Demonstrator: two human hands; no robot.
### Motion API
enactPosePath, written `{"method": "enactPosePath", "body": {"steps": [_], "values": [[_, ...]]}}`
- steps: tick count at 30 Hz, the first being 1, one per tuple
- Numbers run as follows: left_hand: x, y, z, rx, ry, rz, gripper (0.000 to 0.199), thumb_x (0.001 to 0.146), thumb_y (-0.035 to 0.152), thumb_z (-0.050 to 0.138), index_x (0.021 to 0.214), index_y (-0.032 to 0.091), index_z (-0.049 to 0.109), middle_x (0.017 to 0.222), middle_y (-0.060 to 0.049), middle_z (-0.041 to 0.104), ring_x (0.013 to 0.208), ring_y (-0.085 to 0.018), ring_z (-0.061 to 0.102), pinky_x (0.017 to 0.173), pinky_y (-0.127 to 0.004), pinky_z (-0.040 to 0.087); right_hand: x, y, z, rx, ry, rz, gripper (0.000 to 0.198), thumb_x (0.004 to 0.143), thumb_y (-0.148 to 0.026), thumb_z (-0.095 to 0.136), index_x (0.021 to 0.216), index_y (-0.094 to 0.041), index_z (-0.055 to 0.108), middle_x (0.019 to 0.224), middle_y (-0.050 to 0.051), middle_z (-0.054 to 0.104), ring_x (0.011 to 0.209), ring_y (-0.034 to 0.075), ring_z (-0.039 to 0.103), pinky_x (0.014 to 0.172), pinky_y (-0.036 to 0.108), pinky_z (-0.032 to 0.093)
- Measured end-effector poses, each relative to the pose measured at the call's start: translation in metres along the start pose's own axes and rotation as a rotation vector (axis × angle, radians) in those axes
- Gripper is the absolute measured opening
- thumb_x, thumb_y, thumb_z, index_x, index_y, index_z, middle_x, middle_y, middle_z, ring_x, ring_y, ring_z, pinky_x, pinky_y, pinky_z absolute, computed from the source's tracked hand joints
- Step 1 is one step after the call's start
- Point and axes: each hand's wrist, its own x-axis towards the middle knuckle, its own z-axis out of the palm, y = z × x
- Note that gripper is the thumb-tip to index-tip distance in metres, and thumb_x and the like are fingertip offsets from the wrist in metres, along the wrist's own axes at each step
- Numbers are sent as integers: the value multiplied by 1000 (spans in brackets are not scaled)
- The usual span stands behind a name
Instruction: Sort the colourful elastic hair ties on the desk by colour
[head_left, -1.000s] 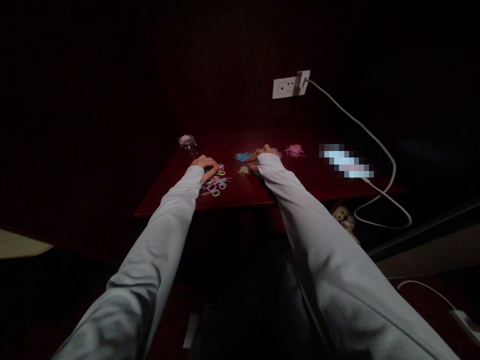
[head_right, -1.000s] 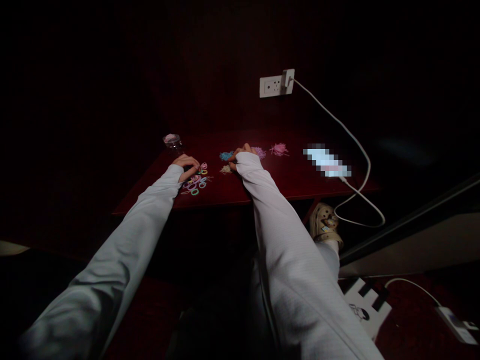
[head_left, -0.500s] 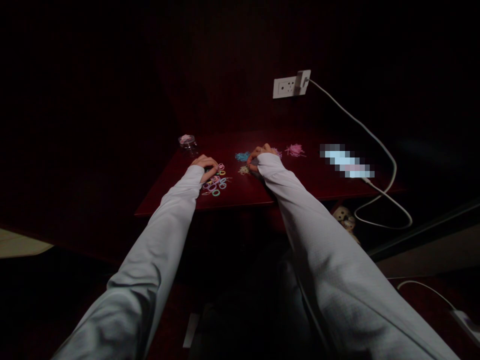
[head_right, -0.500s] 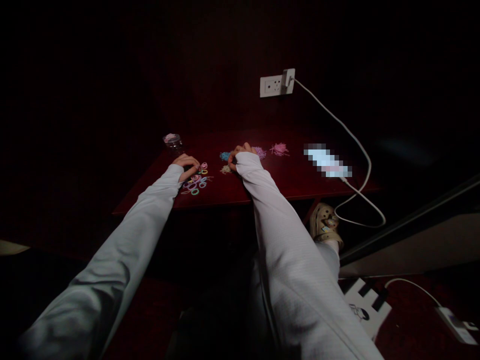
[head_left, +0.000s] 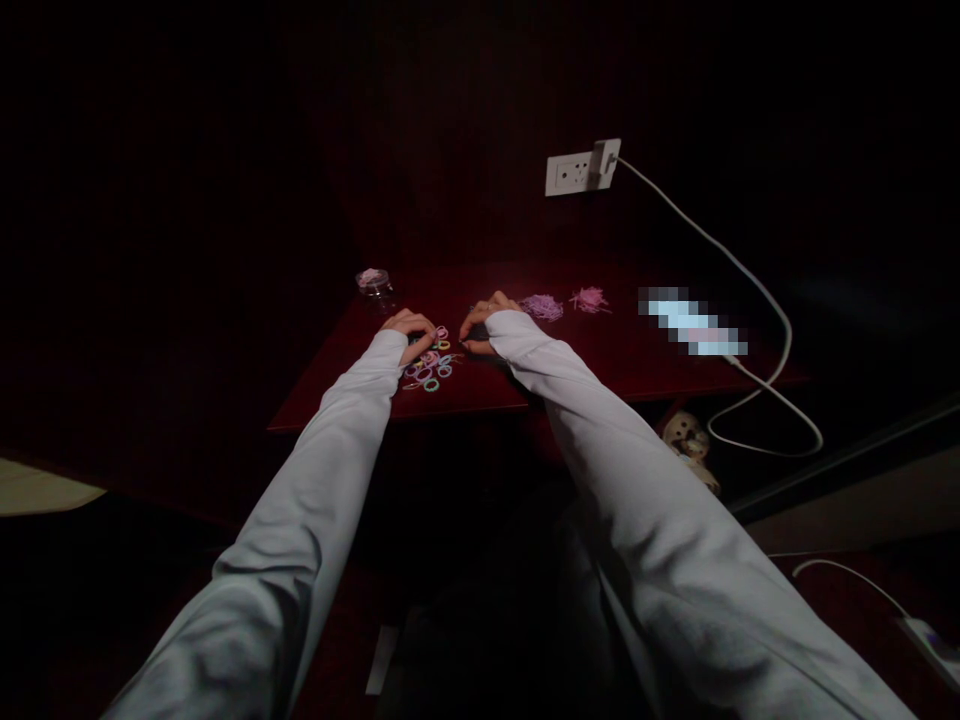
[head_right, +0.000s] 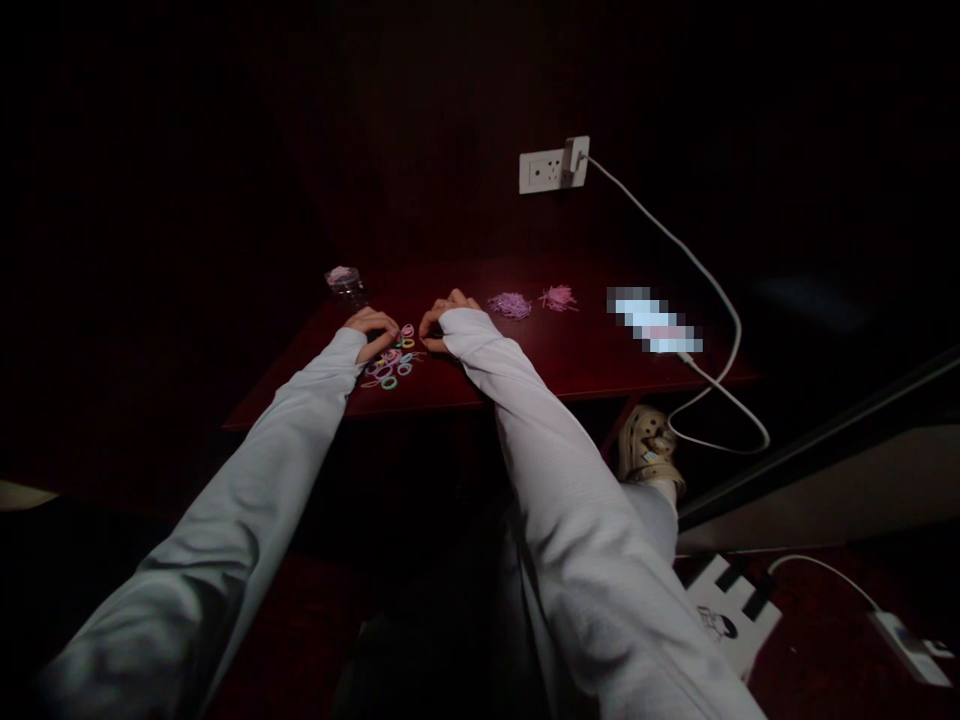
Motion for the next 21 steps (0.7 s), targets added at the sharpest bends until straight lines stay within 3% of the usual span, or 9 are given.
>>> {"method": "enactPosePath", "body": {"steps": [6,13,21], "values": [[0,3,-1,-2,9,1,36,107,44,57,88,25,81,109,-7,88,104,-28,73,104,-47,56,-3,-5,5,-8,-88,-45,15,88,-25,82,102,-26,84,122,9,78,122,32,54,107,46,39],[1,5,-3,-7,-20,-30,30,105,43,60,89,26,79,110,-5,88,103,-26,73,108,-46,55,-5,-5,7,-17,-77,19,6,88,-22,81,93,-24,81,118,8,78,119,30,55,106,45,37],[1,2,-2,-2,-23,-20,34,107,45,57,90,25,80,111,-6,87,105,-26,73,108,-44,55,-5,-6,9,-15,-74,-6,6,90,-21,78,95,-22,81,120,9,79,121,31,53,109,48,37]]}}
